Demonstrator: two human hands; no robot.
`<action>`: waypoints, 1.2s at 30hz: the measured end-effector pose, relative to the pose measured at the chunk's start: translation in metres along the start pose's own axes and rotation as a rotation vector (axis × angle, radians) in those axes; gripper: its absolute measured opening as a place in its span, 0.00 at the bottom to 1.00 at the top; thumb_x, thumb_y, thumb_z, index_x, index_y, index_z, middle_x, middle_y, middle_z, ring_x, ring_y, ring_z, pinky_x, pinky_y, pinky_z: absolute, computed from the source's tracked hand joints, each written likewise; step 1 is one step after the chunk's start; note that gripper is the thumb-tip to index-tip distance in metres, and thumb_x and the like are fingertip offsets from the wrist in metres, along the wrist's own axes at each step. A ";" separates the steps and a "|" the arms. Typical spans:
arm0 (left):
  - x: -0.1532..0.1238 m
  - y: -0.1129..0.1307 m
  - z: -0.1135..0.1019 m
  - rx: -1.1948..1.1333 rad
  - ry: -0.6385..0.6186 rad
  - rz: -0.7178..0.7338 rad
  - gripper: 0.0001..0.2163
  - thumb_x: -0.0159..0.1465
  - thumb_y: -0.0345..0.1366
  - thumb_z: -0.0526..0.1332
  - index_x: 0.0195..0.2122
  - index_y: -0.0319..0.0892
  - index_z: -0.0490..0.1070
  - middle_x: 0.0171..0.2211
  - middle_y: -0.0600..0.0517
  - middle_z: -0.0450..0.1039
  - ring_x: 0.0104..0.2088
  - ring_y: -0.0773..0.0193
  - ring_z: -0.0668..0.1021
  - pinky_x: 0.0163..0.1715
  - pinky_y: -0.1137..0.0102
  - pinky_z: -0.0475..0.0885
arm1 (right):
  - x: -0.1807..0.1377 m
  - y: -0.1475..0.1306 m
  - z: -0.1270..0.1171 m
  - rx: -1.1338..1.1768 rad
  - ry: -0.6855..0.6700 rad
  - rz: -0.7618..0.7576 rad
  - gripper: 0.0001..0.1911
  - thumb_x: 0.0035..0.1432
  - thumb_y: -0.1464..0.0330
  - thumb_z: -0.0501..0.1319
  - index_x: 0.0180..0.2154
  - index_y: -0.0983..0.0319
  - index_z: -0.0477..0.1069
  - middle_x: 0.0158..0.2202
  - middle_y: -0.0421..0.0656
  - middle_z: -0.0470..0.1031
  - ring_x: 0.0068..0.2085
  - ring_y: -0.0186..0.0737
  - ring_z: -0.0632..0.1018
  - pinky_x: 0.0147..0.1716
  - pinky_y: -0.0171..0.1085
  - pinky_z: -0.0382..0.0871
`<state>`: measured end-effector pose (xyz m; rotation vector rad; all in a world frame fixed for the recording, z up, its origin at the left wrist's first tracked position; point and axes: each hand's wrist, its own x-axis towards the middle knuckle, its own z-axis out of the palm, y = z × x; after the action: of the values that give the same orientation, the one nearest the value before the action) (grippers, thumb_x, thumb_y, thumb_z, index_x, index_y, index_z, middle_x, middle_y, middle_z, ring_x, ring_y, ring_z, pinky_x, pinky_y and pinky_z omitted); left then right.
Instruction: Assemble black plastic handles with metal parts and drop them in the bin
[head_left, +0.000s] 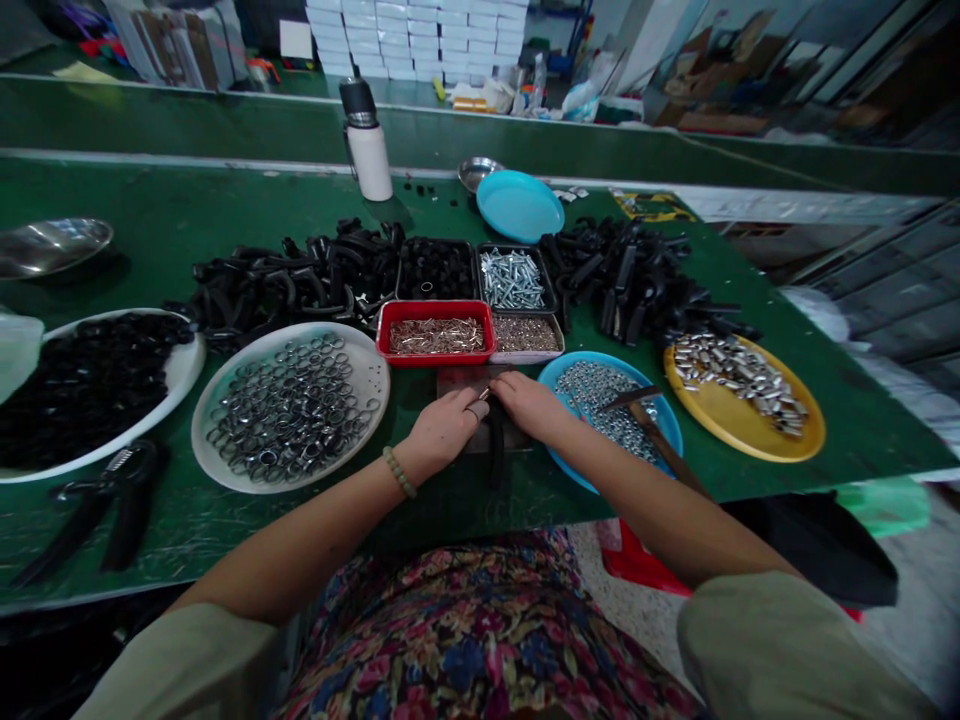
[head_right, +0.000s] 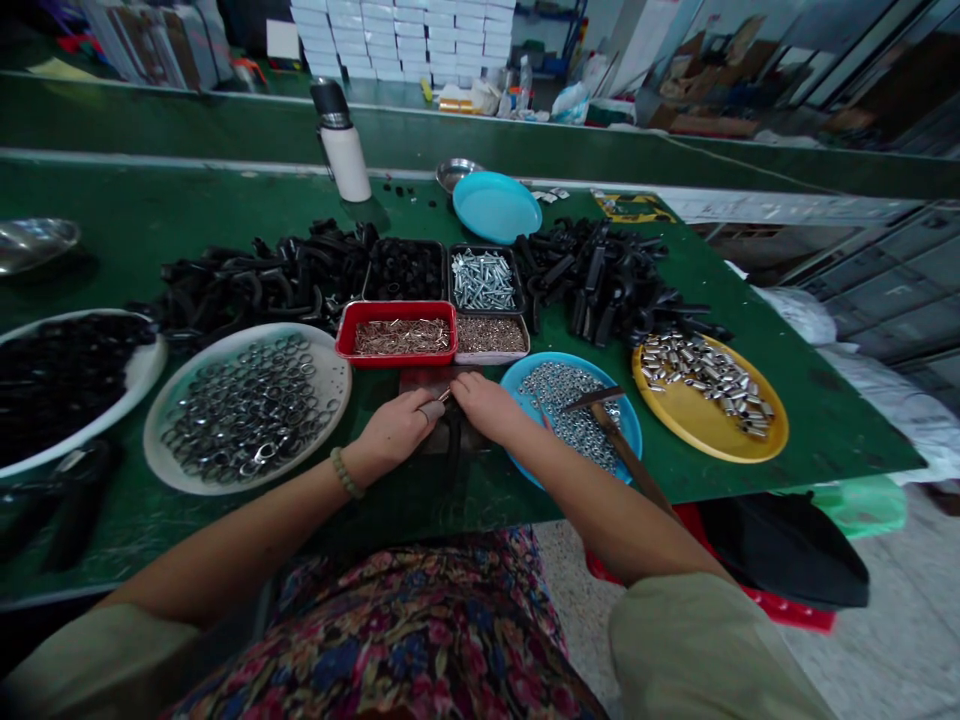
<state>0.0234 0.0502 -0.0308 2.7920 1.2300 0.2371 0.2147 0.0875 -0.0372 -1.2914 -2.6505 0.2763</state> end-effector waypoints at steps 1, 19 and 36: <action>-0.002 0.001 -0.002 -0.001 -0.002 0.007 0.10 0.68 0.35 0.51 0.42 0.42 0.70 0.42 0.47 0.69 0.42 0.58 0.71 0.45 0.64 0.69 | 0.000 0.002 -0.003 0.081 0.008 0.039 0.12 0.65 0.72 0.51 0.43 0.65 0.72 0.43 0.52 0.75 0.46 0.45 0.74 0.48 0.43 0.69; -0.015 0.006 -0.002 -0.162 -0.094 -0.127 0.14 0.68 0.39 0.50 0.52 0.43 0.65 0.45 0.48 0.67 0.39 0.61 0.75 0.41 0.68 0.72 | -0.132 -0.010 -0.047 0.067 0.199 0.676 0.25 0.67 0.64 0.43 0.61 0.64 0.59 0.47 0.55 0.76 0.41 0.51 0.80 0.38 0.45 0.74; -0.019 0.006 0.002 -0.239 -0.081 -0.150 0.17 0.66 0.38 0.53 0.55 0.42 0.65 0.46 0.46 0.69 0.39 0.59 0.77 0.40 0.65 0.73 | -0.064 -0.042 -0.054 0.183 0.069 0.456 0.25 0.65 0.67 0.48 0.62 0.59 0.59 0.42 0.50 0.80 0.36 0.50 0.82 0.40 0.47 0.74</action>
<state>0.0151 0.0322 -0.0344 2.4709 1.2912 0.2406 0.2343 0.0164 0.0204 -1.7870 -2.1847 0.5110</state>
